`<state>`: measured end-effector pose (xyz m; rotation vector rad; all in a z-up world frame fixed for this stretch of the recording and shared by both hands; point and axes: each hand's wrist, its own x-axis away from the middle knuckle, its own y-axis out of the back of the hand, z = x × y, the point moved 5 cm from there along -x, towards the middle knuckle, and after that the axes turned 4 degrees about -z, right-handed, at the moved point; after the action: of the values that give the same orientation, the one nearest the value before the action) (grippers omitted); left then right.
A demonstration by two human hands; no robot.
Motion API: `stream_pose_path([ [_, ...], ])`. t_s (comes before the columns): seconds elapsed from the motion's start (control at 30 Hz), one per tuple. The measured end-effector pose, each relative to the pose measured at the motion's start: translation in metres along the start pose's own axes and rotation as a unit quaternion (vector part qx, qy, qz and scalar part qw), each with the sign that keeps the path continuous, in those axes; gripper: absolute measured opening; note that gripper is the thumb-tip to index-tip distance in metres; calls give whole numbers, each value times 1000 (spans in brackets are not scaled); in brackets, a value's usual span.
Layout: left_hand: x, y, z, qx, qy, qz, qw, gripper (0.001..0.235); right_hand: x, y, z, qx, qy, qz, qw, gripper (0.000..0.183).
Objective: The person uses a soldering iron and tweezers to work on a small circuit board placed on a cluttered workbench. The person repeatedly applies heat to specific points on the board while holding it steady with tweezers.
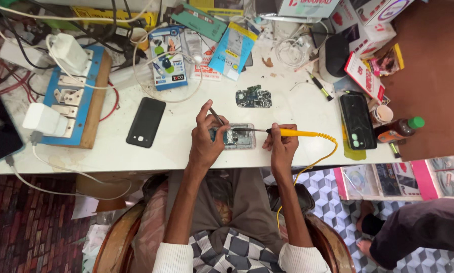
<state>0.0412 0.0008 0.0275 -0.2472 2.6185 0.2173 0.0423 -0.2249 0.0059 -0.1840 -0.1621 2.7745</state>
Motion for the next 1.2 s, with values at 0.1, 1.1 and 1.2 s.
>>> stream_pose_path([
  [0.1, -2, 1, -3, -8, 1, 0, 1000, 85, 1, 0, 1, 6, -1, -4, 1000, 20],
  [1.1, 1, 0, -8, -20, -16, 2, 1000, 83, -1, -1, -4, 13, -29, 38, 999, 21],
  [1.2, 2, 1, -8, -17, -21, 0, 1000, 82, 0, -2, -5, 20, -24, 51, 998, 21],
])
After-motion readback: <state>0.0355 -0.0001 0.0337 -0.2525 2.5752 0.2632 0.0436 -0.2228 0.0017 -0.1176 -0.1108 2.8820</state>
